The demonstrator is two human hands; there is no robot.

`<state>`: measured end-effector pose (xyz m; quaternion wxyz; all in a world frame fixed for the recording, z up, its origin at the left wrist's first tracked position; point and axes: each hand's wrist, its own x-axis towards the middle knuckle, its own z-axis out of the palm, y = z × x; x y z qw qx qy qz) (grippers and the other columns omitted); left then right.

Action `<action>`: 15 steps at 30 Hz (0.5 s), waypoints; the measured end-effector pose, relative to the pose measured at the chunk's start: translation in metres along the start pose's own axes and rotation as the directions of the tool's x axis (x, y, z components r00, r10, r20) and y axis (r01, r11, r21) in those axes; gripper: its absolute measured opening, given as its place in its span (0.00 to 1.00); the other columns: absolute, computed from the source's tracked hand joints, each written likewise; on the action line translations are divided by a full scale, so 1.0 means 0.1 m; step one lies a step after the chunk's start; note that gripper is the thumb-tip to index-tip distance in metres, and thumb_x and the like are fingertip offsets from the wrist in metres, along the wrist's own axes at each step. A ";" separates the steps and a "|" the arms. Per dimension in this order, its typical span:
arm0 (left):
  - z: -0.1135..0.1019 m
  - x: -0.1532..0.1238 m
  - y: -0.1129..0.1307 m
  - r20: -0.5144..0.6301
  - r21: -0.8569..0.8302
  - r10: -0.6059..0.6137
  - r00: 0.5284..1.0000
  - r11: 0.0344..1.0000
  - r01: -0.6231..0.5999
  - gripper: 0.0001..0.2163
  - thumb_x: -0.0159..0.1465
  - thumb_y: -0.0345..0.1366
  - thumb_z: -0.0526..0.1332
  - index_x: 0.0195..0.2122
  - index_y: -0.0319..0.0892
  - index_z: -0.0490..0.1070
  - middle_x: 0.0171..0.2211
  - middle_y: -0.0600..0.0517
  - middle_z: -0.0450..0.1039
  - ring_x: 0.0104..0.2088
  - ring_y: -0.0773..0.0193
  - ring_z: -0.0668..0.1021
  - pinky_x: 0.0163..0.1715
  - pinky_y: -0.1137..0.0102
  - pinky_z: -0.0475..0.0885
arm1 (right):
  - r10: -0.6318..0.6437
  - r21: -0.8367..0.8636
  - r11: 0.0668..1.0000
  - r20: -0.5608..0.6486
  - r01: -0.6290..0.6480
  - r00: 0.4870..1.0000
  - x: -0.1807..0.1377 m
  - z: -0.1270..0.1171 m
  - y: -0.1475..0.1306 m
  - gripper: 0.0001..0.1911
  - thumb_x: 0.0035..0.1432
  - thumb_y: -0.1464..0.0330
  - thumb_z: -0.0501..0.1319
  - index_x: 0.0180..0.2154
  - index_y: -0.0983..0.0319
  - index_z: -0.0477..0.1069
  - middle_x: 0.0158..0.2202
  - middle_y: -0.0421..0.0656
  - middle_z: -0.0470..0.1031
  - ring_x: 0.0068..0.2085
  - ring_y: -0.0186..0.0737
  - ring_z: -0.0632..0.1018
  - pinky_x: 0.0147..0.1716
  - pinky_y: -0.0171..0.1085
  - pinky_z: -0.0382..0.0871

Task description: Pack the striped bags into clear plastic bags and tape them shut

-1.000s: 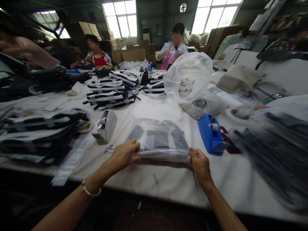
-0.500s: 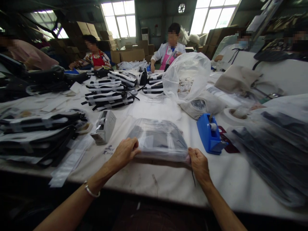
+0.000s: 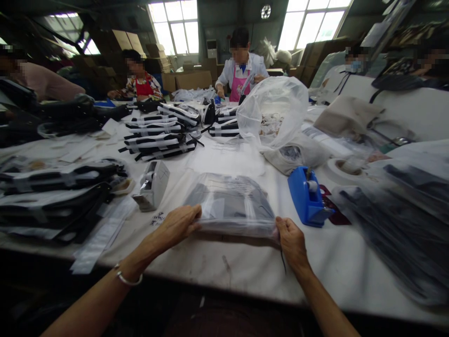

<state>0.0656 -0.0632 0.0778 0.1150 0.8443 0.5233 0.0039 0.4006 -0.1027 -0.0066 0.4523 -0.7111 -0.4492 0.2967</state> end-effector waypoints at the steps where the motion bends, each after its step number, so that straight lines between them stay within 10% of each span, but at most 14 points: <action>1: -0.01 0.00 -0.02 0.009 -0.006 0.003 1.000 1.000 -0.003 0.04 0.63 0.37 0.62 0.35 0.45 0.67 0.30 0.54 0.71 0.32 0.61 0.72 0.31 0.68 0.61 | 0.001 0.004 1.000 0.002 -0.001 1.000 0.00 0.00 0.00 0.26 0.55 0.46 0.57 0.20 0.59 0.63 0.16 0.35 0.61 0.21 0.34 0.62 0.22 0.35 0.58; 15: 0.28 0.21 -0.17 0.011 0.057 0.070 0.998 0.996 -0.070 0.16 0.70 0.40 0.50 0.31 0.41 0.73 0.34 0.47 0.76 0.38 0.58 0.75 0.40 0.66 0.66 | -0.041 -0.178 0.984 -0.099 0.023 0.994 -0.03 -0.17 -0.09 0.25 0.53 0.44 0.57 0.29 0.60 0.70 0.23 0.42 0.73 0.25 0.41 0.72 0.26 0.39 0.66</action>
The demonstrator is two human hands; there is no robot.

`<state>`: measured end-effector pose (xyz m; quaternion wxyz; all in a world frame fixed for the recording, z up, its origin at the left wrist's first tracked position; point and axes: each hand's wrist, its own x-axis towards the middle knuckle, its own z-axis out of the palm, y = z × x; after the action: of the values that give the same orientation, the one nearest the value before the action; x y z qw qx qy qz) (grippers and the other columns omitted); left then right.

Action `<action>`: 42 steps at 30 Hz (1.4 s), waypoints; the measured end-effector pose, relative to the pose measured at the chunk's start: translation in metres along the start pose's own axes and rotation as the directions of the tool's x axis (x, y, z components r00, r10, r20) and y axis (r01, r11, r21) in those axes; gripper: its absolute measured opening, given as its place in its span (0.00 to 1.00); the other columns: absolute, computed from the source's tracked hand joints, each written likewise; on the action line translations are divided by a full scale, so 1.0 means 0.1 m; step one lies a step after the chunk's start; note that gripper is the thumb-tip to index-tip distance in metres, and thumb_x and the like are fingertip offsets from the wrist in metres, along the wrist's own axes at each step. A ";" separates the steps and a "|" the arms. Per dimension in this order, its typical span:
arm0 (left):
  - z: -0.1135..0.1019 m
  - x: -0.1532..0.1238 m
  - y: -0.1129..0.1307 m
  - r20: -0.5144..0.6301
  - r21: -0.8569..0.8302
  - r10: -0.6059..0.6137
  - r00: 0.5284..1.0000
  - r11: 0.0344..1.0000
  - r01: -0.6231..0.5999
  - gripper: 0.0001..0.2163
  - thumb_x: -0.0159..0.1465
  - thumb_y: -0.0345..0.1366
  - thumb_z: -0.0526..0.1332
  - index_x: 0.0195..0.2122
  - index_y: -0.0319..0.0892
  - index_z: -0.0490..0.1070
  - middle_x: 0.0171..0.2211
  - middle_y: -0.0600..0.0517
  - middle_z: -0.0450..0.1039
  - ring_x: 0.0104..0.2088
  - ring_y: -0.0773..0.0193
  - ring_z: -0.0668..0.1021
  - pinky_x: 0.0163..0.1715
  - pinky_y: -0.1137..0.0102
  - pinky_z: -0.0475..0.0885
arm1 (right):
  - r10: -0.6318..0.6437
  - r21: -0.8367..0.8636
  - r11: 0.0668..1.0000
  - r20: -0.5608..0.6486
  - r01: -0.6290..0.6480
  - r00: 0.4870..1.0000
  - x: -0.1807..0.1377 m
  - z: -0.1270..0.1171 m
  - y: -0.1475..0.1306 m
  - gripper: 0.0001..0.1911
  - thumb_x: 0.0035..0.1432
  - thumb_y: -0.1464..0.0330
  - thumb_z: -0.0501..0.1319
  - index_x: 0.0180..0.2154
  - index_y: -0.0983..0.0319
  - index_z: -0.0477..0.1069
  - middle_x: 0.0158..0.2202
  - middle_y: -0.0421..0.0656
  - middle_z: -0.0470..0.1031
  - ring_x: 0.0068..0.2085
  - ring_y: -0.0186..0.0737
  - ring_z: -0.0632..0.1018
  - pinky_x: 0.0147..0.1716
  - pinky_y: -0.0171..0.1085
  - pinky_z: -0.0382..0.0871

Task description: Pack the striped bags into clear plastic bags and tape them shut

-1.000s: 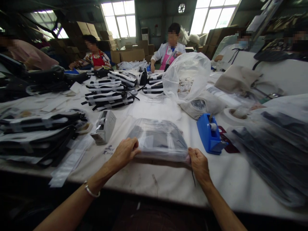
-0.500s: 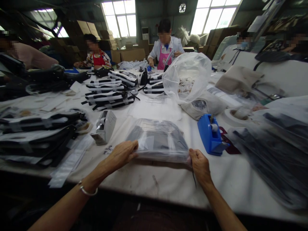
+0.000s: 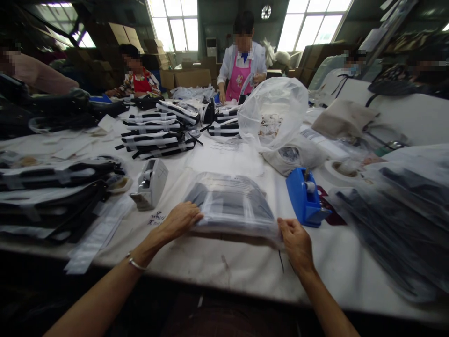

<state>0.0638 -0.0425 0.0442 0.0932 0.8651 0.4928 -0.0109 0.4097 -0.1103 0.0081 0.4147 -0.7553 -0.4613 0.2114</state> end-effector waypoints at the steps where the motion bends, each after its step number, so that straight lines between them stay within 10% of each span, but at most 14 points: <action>1: 0.00 0.01 -0.01 0.011 -0.004 0.006 1.000 1.000 -0.006 0.16 0.70 0.39 0.50 0.31 0.41 0.73 0.33 0.47 0.76 0.38 0.58 0.76 0.41 0.66 0.66 | -0.087 -0.061 0.995 -0.083 0.082 0.993 -0.05 -0.05 -0.07 0.24 0.54 0.46 0.58 0.33 0.61 0.71 0.28 0.45 0.76 0.29 0.45 0.75 0.30 0.41 0.68; 3: -0.01 0.03 -0.03 0.020 -0.008 0.014 1.000 1.000 -0.014 0.16 0.70 0.39 0.51 0.31 0.41 0.74 0.33 0.47 0.76 0.38 0.58 0.76 0.41 0.66 0.67 | -0.390 -0.165 0.916 -0.163 0.364 0.906 -0.20 -0.08 -0.26 0.18 0.59 0.53 0.57 0.40 0.60 0.72 0.39 0.50 0.78 0.40 0.50 0.77 0.41 0.47 0.70; 6: 0.00 0.06 -0.02 0.021 -0.017 0.012 1.000 1.000 -0.012 0.16 0.70 0.39 0.51 0.31 0.41 0.74 0.33 0.46 0.77 0.38 0.58 0.77 0.41 0.66 0.68 | -0.792 -0.172 0.572 0.141 0.802 0.594 -0.44 0.10 -0.57 0.16 0.64 0.64 0.55 0.52 0.59 0.69 0.53 0.50 0.74 0.57 0.50 0.71 0.56 0.50 0.62; 9: 0.00 0.07 0.01 0.020 -0.028 -0.009 1.000 1.000 0.009 0.15 0.69 0.39 0.51 0.31 0.41 0.74 0.33 0.46 0.77 0.38 0.58 0.77 0.40 0.66 0.68 | -0.778 -0.152 0.355 0.500 0.923 0.381 -0.53 0.45 -0.70 0.29 0.63 0.62 0.58 0.64 0.58 0.58 0.64 0.46 0.63 0.66 0.53 0.59 0.63 0.55 0.51; 20: -0.13 -0.61 -0.38 -0.125 -0.414 -0.205 0.971 0.900 0.137 0.09 0.65 0.43 0.56 0.34 0.44 0.67 0.34 0.54 0.72 0.36 0.63 0.74 0.37 0.70 0.66 | -0.649 -0.208 0.360 0.645 0.909 0.405 -0.42 0.70 -0.53 0.40 0.57 0.60 0.64 0.66 0.57 0.52 0.67 0.45 0.57 0.66 0.56 0.57 0.64 0.59 0.47; 26: 0.31 -0.53 -0.41 -0.108 -0.410 -0.461 0.881 0.828 0.383 0.17 0.70 0.40 0.42 0.26 0.45 0.60 0.27 0.53 0.70 0.31 0.63 0.74 0.34 0.70 0.67 | -0.630 -0.195 0.392 0.656 0.899 0.417 -0.41 0.70 -0.58 0.38 0.56 0.61 0.64 0.66 0.56 0.54 0.66 0.45 0.59 0.66 0.55 0.59 0.63 0.58 0.50; 30: 0.22 -0.51 -0.25 -0.255 -0.278 -0.552 0.794 0.828 0.487 0.13 0.69 0.40 0.47 0.30 0.44 0.65 0.30 0.46 0.73 0.36 0.54 0.76 0.39 0.62 0.67 | -0.609 -0.189 0.421 0.666 0.887 0.431 -0.41 0.68 -0.62 0.38 0.56 0.63 0.64 0.65 0.55 0.54 0.66 0.45 0.59 0.65 0.54 0.59 0.63 0.58 0.51; 34: 0.16 -0.41 0.29 -0.637 -0.071 -0.213 0.740 0.973 0.220 0.10 0.70 0.37 0.50 0.43 0.41 0.68 0.41 0.43 0.75 0.44 0.54 0.76 0.47 0.60 0.67 | -0.593 -0.187 0.445 0.671 0.876 0.445 -0.41 0.70 -0.61 0.38 0.56 0.59 0.65 0.65 0.55 0.55 0.66 0.46 0.59 0.66 0.54 0.58 0.63 0.59 0.49; 37: 0.39 -0.24 0.75 -0.606 0.058 0.126 0.785 0.992 -0.114 0.13 0.69 0.35 0.51 0.52 0.41 0.66 0.50 0.44 0.74 0.51 0.56 0.75 0.52 0.61 0.67 | -0.609 -0.164 0.431 0.673 0.887 0.420 -0.38 0.72 -0.56 0.39 0.58 0.57 0.63 0.66 0.58 0.54 0.66 0.48 0.60 0.66 0.53 0.58 0.64 0.57 0.49; 42: 0.75 -0.08 0.93 -0.530 0.189 0.165 0.832 0.979 -0.074 0.25 0.66 0.43 0.57 0.60 0.36 0.60 0.58 0.38 0.69 0.58 0.48 0.71 0.57 0.52 0.64 | -0.667 -0.198 0.348 0.634 0.916 0.391 -0.18 0.48 -0.36 0.37 0.60 0.56 0.61 0.66 0.60 0.53 0.66 0.48 0.60 0.66 0.51 0.58 0.64 0.55 0.51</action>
<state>0.1445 -0.1087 -0.0143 -0.1197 0.8664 0.4413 0.2007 0.3488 -0.0975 0.0092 0.1220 -0.4282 -0.8954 0.0063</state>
